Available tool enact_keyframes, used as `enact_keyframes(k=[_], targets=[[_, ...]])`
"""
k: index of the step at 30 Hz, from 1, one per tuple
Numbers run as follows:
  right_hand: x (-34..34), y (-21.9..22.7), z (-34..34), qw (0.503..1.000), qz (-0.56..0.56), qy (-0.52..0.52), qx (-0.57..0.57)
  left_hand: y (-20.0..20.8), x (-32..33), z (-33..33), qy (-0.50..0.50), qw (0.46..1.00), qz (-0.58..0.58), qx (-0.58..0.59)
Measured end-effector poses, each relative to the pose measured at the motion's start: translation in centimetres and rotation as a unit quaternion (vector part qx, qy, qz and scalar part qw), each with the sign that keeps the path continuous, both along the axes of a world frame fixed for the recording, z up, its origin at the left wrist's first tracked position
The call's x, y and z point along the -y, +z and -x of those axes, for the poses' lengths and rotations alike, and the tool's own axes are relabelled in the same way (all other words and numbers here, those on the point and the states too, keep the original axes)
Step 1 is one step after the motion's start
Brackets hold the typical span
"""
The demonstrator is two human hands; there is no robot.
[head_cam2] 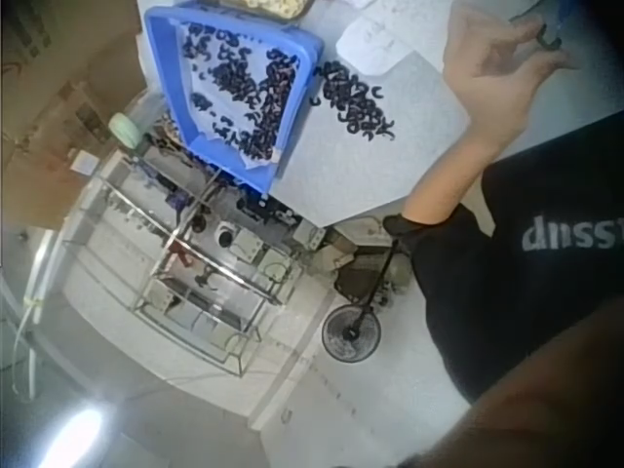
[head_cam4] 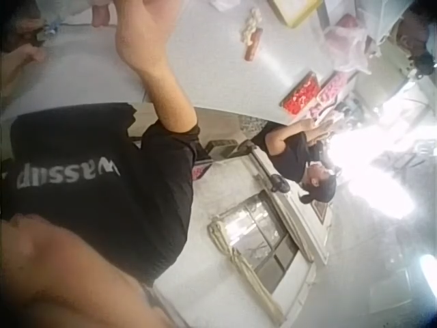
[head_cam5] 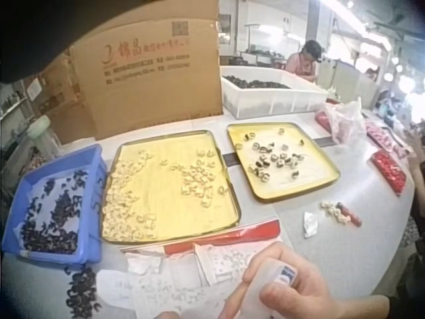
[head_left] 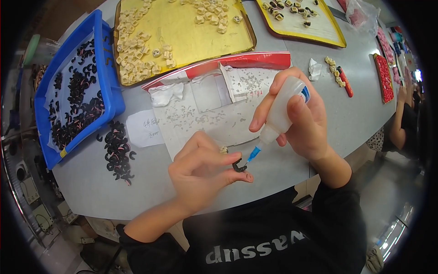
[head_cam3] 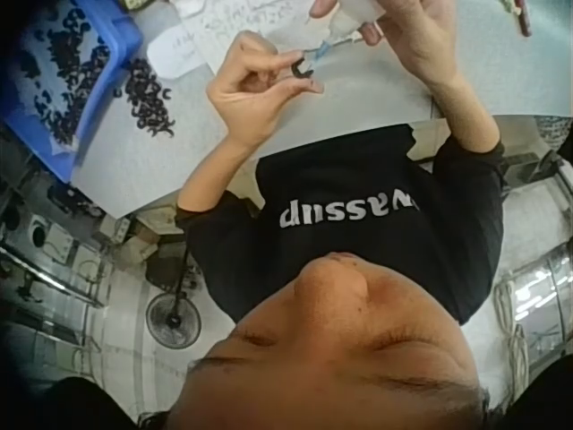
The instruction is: Gluing small plastic components together to assemble toy parts in a factory setting.
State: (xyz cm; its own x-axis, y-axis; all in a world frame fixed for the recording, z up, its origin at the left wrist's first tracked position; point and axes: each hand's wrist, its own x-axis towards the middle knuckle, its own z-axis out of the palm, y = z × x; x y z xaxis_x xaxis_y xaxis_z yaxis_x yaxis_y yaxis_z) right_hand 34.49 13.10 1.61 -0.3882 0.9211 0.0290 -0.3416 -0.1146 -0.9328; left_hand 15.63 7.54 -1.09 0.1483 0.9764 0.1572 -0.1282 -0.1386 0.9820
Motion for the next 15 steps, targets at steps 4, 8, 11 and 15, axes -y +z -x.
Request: enact_keyframes(k=[4,8,11,15], targets=[[-0.04,0.12,-0.10,1.000,-0.002,-0.001,0.006,0.10,-0.05,0.01,-0.001,1.000,-0.001,-0.002],[-0.05,0.23,-0.10,1.000,-0.005,-0.004,0.009,0.18,-0.07,0.02,0.001,1.000,-0.006,-0.007],[-0.10,0.23,-0.17,1.000,-0.008,-0.005,0.012,0.17,-0.04,0.02,0.005,1.000,-0.005,-0.009],[-0.14,0.25,-0.26,1.000,-0.018,-0.009,0.020,0.12,-0.06,0.10,0.008,1.000,-0.011,-0.021]])
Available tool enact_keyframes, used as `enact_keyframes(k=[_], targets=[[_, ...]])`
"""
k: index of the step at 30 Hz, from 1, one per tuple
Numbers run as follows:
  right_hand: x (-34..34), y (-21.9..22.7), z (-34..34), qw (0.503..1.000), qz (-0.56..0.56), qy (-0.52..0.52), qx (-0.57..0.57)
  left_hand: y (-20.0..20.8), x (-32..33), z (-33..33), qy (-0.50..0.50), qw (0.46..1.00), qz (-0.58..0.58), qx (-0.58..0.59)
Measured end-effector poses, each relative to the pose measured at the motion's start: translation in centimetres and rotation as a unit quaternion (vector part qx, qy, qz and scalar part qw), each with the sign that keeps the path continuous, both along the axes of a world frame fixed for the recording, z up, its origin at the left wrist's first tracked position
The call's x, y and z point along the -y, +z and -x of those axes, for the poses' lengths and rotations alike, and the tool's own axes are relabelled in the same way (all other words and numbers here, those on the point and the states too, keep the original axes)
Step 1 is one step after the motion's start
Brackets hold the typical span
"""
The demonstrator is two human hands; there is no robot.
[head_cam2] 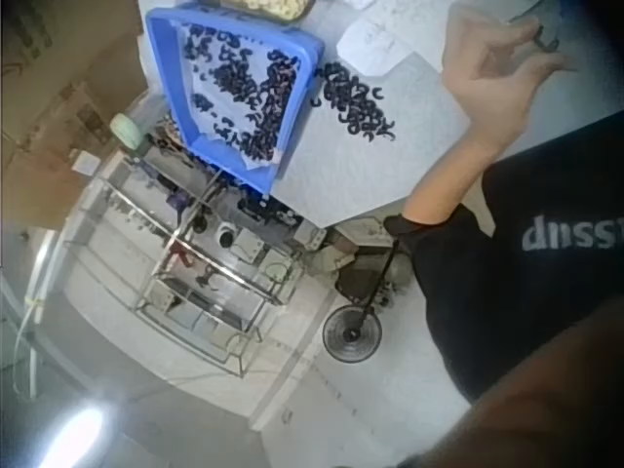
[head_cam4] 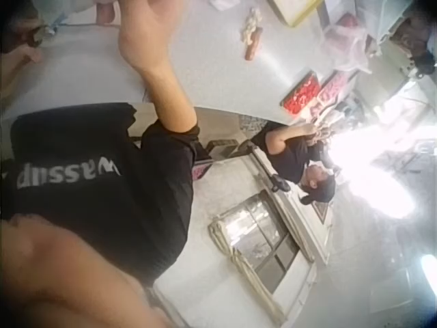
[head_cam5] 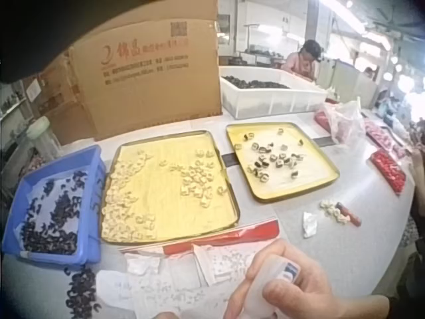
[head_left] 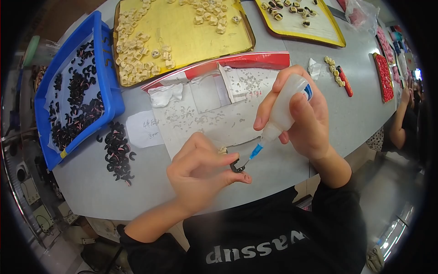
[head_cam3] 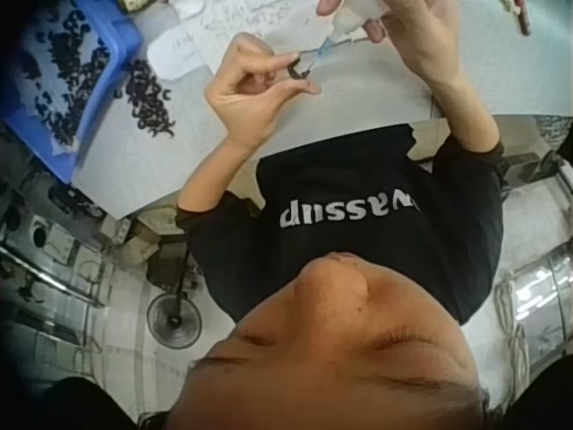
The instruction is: Gluing small plastic components together to assemble toy parts in a factory setting.
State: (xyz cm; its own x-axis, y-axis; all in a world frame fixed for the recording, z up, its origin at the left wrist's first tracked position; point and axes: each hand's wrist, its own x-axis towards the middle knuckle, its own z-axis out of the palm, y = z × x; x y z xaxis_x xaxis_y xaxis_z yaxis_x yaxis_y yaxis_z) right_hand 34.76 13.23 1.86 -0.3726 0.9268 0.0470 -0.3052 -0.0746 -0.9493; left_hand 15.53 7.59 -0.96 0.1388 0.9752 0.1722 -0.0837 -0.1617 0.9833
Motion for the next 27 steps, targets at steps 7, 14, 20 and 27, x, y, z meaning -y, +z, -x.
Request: enact_keyframes(k=[7,14,20,27], targets=[[0.06,-0.14,0.16,1.000,-0.007,-0.014,-0.009,0.00,-0.02,0.02,0.002,1.000,0.002,-0.006],[0.08,-0.37,0.27,1.000,-0.007,-0.014,-0.015,0.00,0.03,-0.02,-0.001,1.000,0.010,-0.011],[0.10,-0.52,0.35,1.000,-0.011,-0.013,-0.019,0.09,0.00,0.01,-0.007,1.000,0.015,-0.009],[0.03,-0.56,0.29,1.000,-0.016,-0.018,-0.011,0.15,0.01,-0.06,-0.003,1.000,0.013,-0.012]])
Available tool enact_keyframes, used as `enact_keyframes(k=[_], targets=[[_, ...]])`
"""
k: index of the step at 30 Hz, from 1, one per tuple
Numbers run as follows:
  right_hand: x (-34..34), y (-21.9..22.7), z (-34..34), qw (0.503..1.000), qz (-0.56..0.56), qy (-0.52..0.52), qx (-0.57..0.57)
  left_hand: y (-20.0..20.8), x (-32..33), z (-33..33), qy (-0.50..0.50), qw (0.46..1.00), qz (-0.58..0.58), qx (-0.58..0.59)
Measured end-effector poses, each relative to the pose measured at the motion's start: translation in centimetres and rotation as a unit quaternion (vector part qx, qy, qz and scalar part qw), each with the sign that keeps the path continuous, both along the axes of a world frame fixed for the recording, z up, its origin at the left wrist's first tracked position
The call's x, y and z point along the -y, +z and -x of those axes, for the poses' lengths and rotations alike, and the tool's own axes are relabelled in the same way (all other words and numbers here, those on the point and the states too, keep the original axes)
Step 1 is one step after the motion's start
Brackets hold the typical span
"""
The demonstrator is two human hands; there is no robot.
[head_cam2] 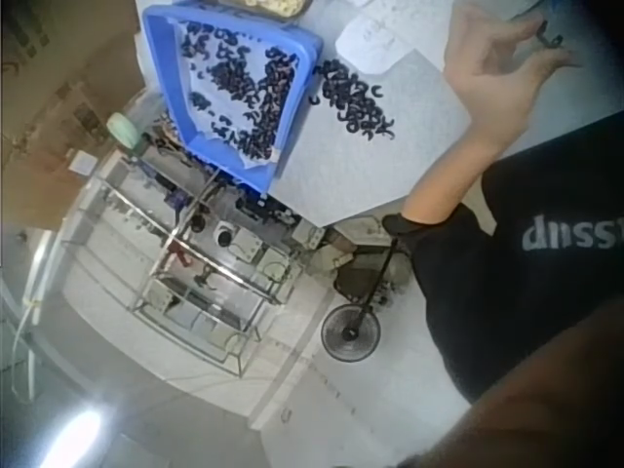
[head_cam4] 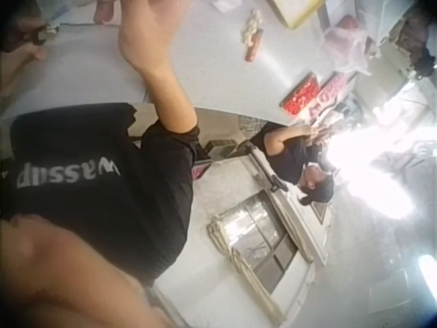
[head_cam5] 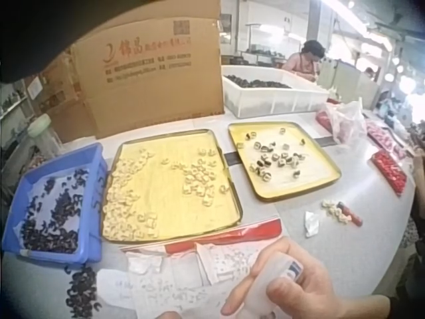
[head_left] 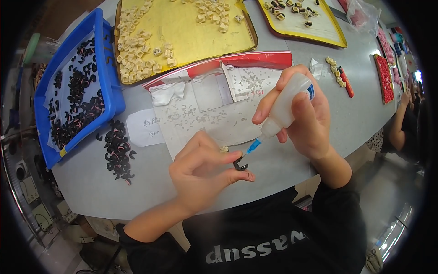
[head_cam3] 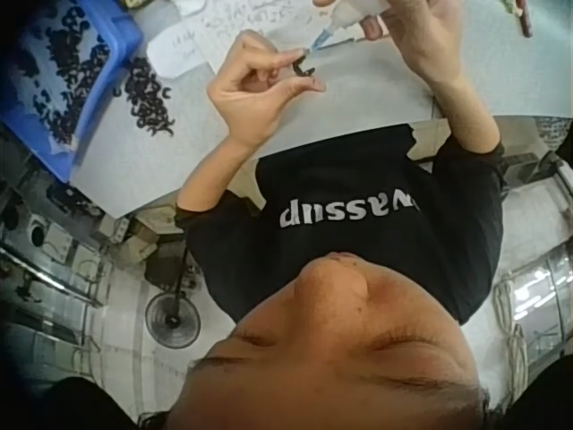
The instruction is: Gluing small plastic components together to assemble toy parts in a factory setting.
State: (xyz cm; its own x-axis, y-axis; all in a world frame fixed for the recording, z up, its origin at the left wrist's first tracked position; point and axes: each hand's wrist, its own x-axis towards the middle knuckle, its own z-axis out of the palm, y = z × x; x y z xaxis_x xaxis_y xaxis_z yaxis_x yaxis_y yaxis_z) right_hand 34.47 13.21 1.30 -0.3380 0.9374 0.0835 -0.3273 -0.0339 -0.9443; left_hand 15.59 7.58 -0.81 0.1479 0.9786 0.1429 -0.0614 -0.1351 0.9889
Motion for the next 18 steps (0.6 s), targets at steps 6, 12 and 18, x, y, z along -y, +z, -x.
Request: enact_keyframes(k=[6,12,18], targets=[[-0.02,0.01,-0.05,1.000,0.002,-0.004,0.003,-0.04,-0.05,-0.03,0.004,1.000,-0.002,0.007],[-0.10,0.12,-0.03,1.000,0.002,-0.012,0.009,-0.15,-0.02,0.06,0.003,1.000,0.002,0.008],[-0.18,0.11,-0.03,0.999,-0.001,-0.036,0.021,-0.08,0.00,0.11,0.002,1.000,0.006,0.012]])
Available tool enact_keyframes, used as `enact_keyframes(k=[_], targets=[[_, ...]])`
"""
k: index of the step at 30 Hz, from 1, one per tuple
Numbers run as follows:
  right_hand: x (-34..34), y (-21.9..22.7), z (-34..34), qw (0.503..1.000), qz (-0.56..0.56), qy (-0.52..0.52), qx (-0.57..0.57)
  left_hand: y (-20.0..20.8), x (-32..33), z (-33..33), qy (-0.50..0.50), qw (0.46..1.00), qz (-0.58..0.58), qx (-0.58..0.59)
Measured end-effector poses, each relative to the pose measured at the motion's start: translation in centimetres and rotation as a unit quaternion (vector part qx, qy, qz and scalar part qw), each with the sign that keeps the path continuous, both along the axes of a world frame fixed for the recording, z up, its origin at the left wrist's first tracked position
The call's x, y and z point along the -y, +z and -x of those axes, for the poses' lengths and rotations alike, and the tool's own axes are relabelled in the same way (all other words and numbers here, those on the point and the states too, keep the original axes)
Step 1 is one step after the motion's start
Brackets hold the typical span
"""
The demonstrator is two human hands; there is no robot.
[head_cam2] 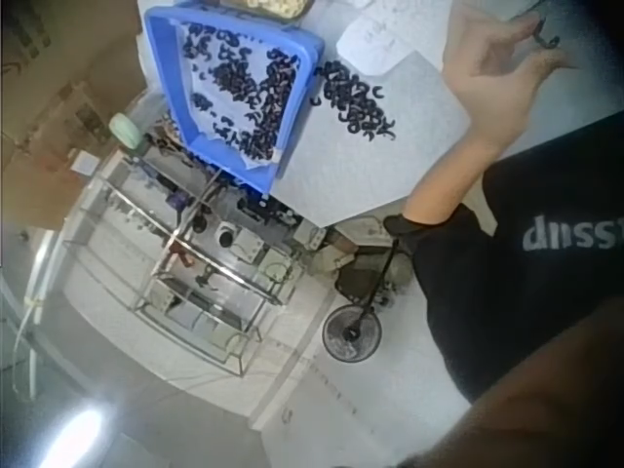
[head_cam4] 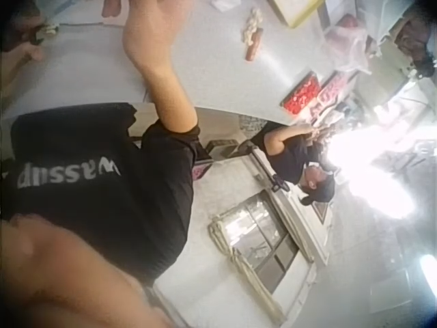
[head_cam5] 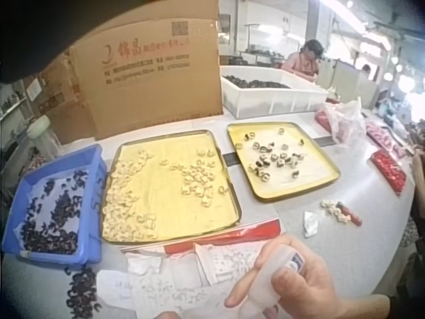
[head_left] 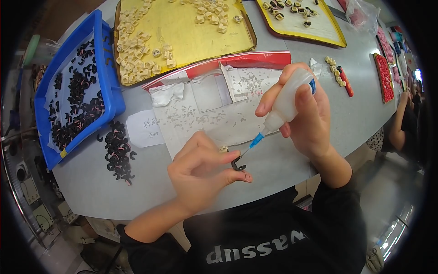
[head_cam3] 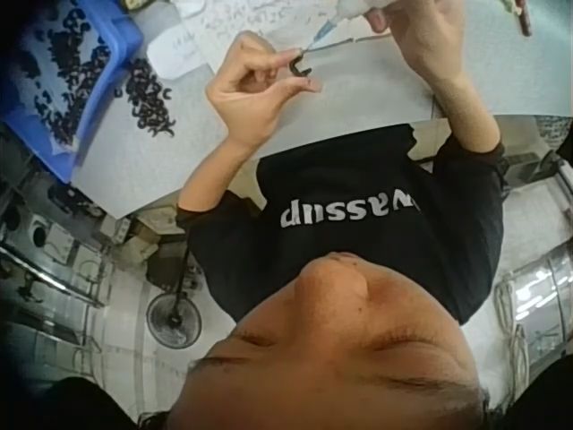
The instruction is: Gluing small plastic components together to assemble toy parts in a factory setting.
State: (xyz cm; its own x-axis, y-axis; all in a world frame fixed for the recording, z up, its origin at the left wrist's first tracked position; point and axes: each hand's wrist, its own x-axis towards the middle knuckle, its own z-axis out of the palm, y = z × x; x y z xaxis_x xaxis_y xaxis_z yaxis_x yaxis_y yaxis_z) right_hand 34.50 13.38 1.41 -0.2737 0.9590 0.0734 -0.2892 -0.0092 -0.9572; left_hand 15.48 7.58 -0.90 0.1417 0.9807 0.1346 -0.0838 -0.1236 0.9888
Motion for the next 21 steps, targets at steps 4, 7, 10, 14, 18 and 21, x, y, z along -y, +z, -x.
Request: enact_keyframes(k=[4,7,10,14,18,21], targets=[[-0.2,0.1,-0.5,1.000,0.006,-0.028,0.003,0.1,0.0,0.0,-0.001,1.000,0.006,0.006],[-0.5,1.3,-0.8,0.997,0.013,-0.067,0.028,-0.1,-0.1,0.0,0.001,1.000,0.003,0.019],[-0.5,2.6,-1.2,0.992,-0.028,-0.109,0.052,-0.4,-0.2,-0.2,0.016,0.999,0.002,0.036],[-0.1,2.5,-3.9,0.959,-0.177,-0.027,0.220,-0.7,-0.1,0.0,0.088,0.994,0.032,0.049],[2.4,0.5,-5.5,0.883,-0.232,0.023,0.407,0.0,-0.1,-0.5,0.107,0.989,0.087,0.053],[3.3,-2.1,-5.8,0.856,-0.243,0.001,0.457,-0.7,-0.2,-0.4,0.104,0.992,0.046,0.058]])
